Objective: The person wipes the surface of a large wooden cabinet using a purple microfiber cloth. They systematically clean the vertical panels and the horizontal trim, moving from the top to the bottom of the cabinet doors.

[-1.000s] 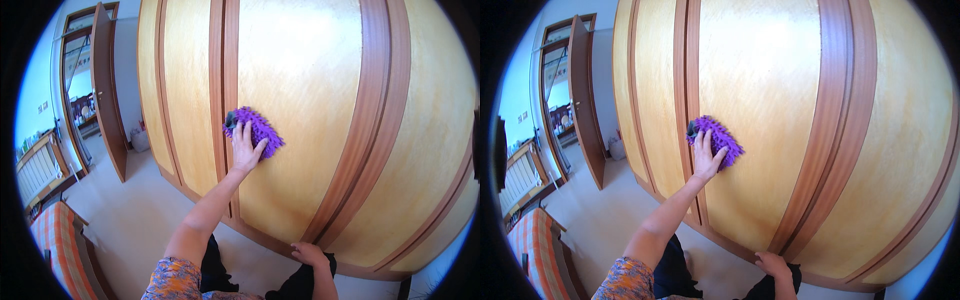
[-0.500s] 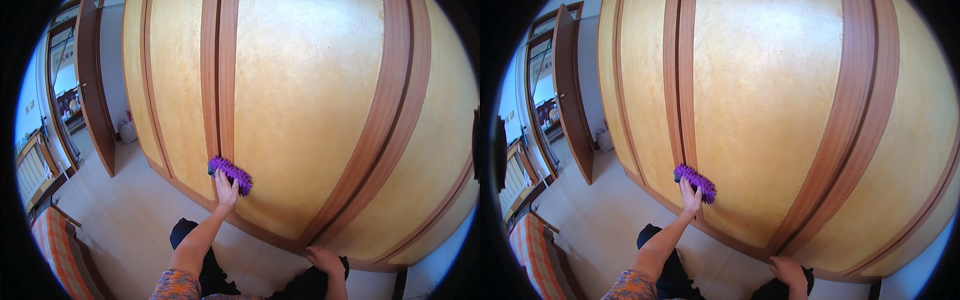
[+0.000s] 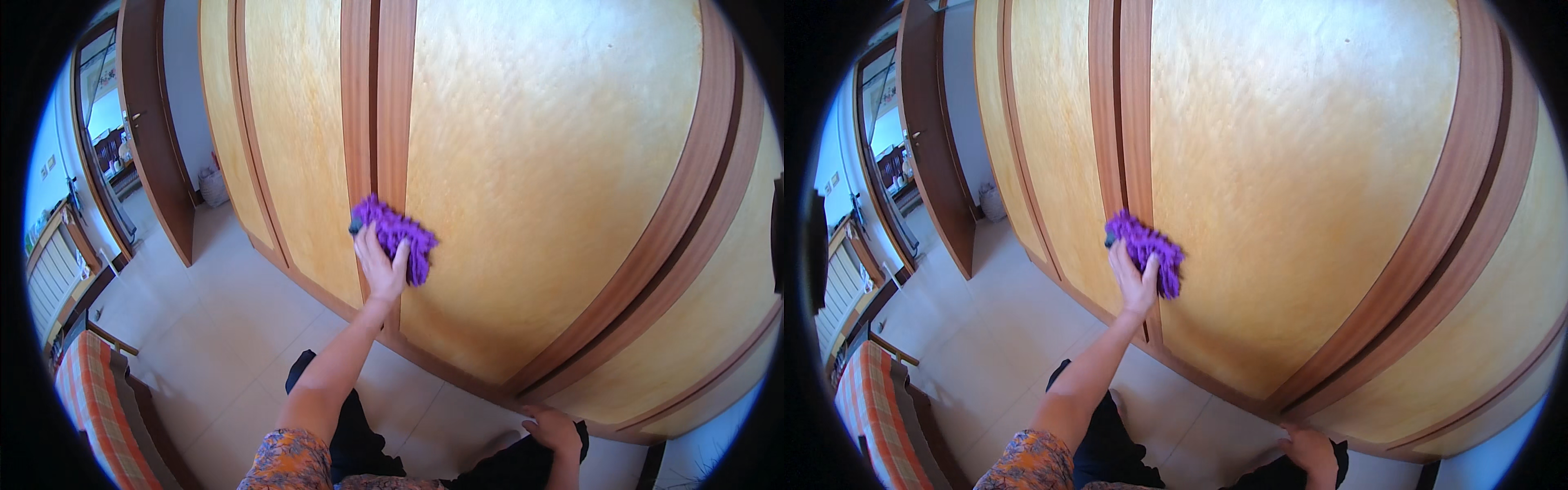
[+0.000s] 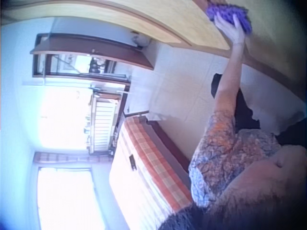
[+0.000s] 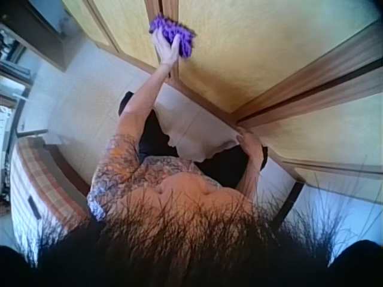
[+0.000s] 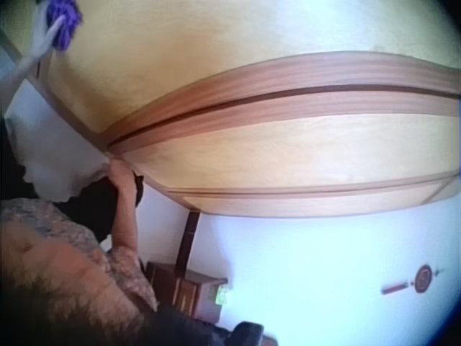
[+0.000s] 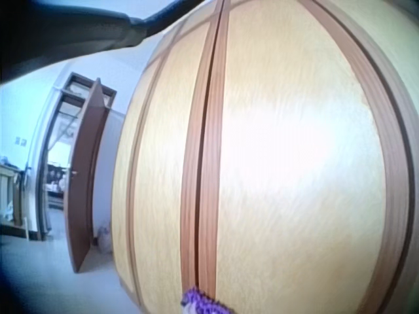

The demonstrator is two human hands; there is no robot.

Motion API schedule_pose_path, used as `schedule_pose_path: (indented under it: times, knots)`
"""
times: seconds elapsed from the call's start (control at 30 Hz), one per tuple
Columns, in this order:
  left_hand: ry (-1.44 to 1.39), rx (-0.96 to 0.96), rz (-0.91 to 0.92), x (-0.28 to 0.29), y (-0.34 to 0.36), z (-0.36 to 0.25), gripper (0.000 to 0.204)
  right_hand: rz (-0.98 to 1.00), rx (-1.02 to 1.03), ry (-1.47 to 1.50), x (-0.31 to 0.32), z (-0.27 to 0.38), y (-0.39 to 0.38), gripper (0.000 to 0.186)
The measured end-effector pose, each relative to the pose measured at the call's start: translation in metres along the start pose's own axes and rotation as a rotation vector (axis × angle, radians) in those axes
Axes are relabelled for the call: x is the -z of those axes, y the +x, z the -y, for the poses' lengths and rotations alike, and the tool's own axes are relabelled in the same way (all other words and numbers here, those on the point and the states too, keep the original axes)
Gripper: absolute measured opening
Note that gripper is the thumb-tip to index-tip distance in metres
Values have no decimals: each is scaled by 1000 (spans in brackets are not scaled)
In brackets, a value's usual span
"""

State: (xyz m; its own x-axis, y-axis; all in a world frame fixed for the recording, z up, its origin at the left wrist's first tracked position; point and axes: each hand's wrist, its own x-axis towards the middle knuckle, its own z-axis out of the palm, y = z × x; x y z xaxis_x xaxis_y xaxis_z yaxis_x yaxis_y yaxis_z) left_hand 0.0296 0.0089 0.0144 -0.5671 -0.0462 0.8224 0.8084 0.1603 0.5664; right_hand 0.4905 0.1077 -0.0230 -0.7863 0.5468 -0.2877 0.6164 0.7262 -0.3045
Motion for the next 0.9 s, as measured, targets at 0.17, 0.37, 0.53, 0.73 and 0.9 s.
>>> schedule_pose_path:
  times: [0.17, 0.37, 0.53, 0.73, 0.9]
  knots:
    - [102, 191, 62, -6, -89, 42, 68, 28, -3, -40, -1, -5, -3, 40]
    - [-33, 56, 167, -14, -46, 3, 69, -76, 3, -21, -2, -4, -17, 42]
    - [21, 43, 126, -2, -57, 39, 65, -118, 59, -52, -24, -4, 2, 27]
    - [147, -154, 28, -29, -73, 76, 61, -128, -61, -53, -25, 2, 26, 23]
    - [13, -352, 167, -6, -33, -41, 51, -100, -128, -117, -30, 2, 23, 23]
